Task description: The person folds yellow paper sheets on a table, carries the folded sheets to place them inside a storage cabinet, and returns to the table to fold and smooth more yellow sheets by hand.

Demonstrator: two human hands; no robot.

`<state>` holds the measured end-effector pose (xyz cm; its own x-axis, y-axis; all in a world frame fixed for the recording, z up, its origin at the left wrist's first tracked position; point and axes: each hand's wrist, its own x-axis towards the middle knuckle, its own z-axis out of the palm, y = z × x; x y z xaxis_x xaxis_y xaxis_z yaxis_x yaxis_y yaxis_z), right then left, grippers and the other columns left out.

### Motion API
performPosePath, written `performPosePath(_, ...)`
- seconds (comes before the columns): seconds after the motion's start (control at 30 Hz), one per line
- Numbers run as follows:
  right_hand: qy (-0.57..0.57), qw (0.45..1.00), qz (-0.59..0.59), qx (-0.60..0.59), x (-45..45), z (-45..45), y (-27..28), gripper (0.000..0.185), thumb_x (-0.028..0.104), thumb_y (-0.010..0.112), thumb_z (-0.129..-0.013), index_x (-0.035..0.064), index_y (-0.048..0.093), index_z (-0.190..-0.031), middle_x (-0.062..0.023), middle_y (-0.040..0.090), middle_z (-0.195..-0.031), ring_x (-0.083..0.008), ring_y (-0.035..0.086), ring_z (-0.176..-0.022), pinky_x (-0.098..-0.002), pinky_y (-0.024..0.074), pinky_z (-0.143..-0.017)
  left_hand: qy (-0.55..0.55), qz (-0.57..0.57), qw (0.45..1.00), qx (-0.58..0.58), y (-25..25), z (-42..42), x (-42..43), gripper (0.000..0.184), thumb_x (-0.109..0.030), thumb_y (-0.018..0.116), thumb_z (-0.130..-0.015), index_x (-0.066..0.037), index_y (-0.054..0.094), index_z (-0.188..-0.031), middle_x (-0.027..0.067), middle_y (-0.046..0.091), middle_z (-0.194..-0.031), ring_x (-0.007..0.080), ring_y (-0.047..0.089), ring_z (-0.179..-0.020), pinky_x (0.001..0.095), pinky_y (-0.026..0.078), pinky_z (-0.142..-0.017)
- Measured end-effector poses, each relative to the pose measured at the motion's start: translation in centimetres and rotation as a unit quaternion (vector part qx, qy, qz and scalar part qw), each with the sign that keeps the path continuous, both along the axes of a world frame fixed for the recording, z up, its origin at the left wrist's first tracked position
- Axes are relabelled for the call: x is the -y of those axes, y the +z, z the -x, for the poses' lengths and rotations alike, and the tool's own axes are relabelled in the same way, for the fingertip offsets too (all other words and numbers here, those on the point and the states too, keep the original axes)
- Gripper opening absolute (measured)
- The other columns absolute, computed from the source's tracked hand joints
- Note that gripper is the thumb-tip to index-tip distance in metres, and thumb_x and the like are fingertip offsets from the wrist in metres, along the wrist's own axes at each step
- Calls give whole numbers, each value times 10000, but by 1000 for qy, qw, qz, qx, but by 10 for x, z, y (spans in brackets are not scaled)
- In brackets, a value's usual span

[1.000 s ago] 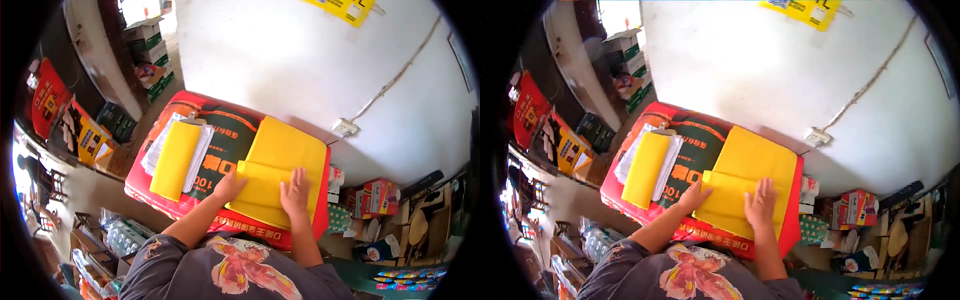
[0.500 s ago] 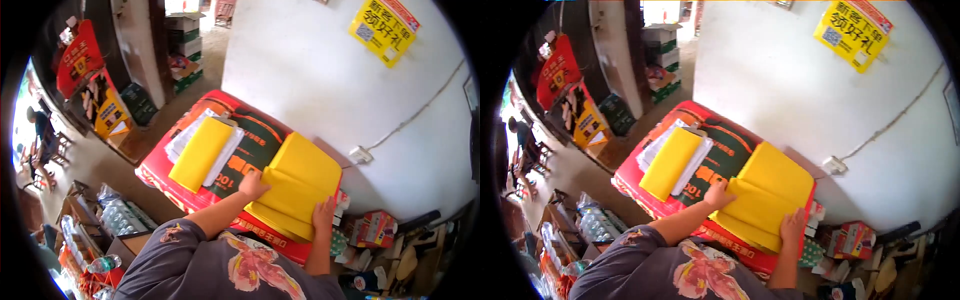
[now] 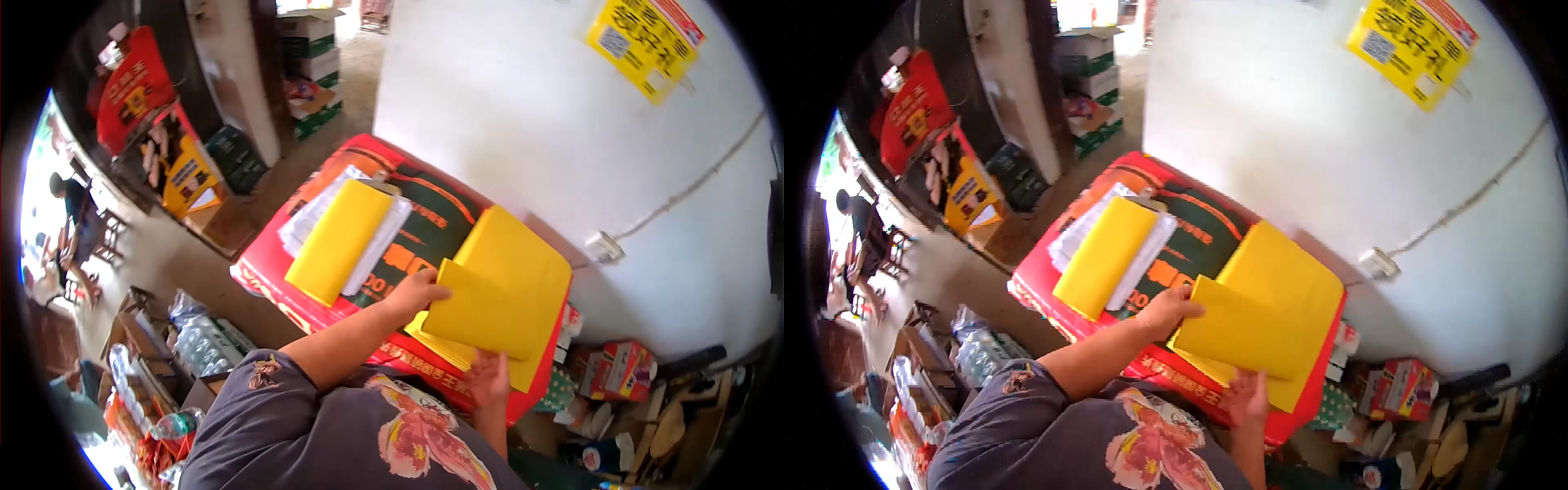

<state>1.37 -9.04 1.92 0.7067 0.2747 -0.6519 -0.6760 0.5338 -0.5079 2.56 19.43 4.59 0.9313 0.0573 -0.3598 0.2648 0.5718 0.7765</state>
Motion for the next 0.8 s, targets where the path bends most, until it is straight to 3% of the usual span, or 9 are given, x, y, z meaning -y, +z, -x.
performPosePath(0.03, 16, 1000, -6, -2, -6, -6, 2, 411, 470, 448, -1088, 154, 632, -1273, -36, 729, -1023, -184, 582, -653, -340, 470, -581, 16, -6, 1000, -2, 3, 10, -9, 410, -55, 676, -879, 3, 611, -1279, 107, 701, -1164, 213, 693, -1041, 346, 543, -918)
performPosePath(0.1, 22, 998, -25, 59, -21, -16, 12, 231, 376, 587, -1050, 165, 625, -1136, -7, 679, -970, -138, 557, -680, -314, 450, -591, 1, -5, 1000, 16, 20, 30, -27, 449, -23, 656, -876, -6, 586, -1319, 95, 680, -1213, 223, 675, -1100, 350, 530, -960)
performPosePath(0.13, -4, 998, 11, 54, -39, -21, 17, 149, 249, 650, -1012, 161, 624, -1129, 17, 647, -898, -121, 512, -628, -292, 422, -571, 11, 13, 1000, 0, 32, 44, -39, 469, -2, 655, -871, -3, 583, -1334, 91, 668, -1254, 226, 660, -1141, 360, 527, -978)
performPosePath(0.3, 135, 980, -3, 149, -137, -73, 31, 183, 96, 656, -947, 131, 623, -1123, 29, 641, -903, -80, 453, -566, -274, 413, -557, 90, -23, 996, 2, 6, 119, -114, 520, -10, 683, -875, -10, 574, -1383, 94, 664, -1290, 237, 651, -1168, 367, 524, -986)
performPosePath(0.47, 313, 928, 36, 197, -275, -102, 51, 187, 94, 704, -897, 109, 651, -1076, 49, 613, -818, -48, 416, -532, -235, 378, -545, 248, 7, 966, -72, -24, 177, -155, 401, -30, 697, -904, -25, 632, -1299, 65, 701, -1187, 214, 683, -1037, 345, 556, -891)
performPosePath(0.53, 369, 902, 27, 221, -316, -120, 18, 177, 89, 706, -899, 108, 654, -1067, 53, 598, -777, -47, 408, -507, -235, 358, -507, 290, 25, 952, -96, -47, 184, -166, 335, -20, 701, -904, -55, 661, -1235, 36, 715, -1099, 182, 693, -890, 340, 580, -778)
performPosePath(0.67, 394, 877, 160, 225, -364, -133, -63, 175, 70, 719, -886, 76, 647, -1046, 17, 614, -782, -64, 471, -503, -240, 370, -468, 321, 15, 930, -179, -90, 182, -179, 308, -40, 684, -938, -33, 650, -1244, 71, 718, -1071, 201, 704, -893, 367, 618, -767)
performPosePath(0.77, 352, 859, 266, 259, -373, -121, -73, 215, 61, 731, -872, 57, 632, -1063, 1, 629, -788, -79, 527, -522, -234, 420, -486, 299, -4, 935, -192, -114, 178, -191, 302, -59, 682, -950, -25, 642, -1248, 79, 713, -1069, 212, 702, -890, 384, 626, -765)
performPosePath(0.8, 347, 855, 272, 274, -371, -118, -67, 278, 72, 731, -878, 28, 614, -1127, -38, 681, -883, -85, 576, -572, -226, 452, -513, 271, -29, 942, -194, -113, 177, -194, 293, -118, 653, -989, -9, 630, -1260, 106, 727, -1097, 226, 723, -910, 394, 629, -744)
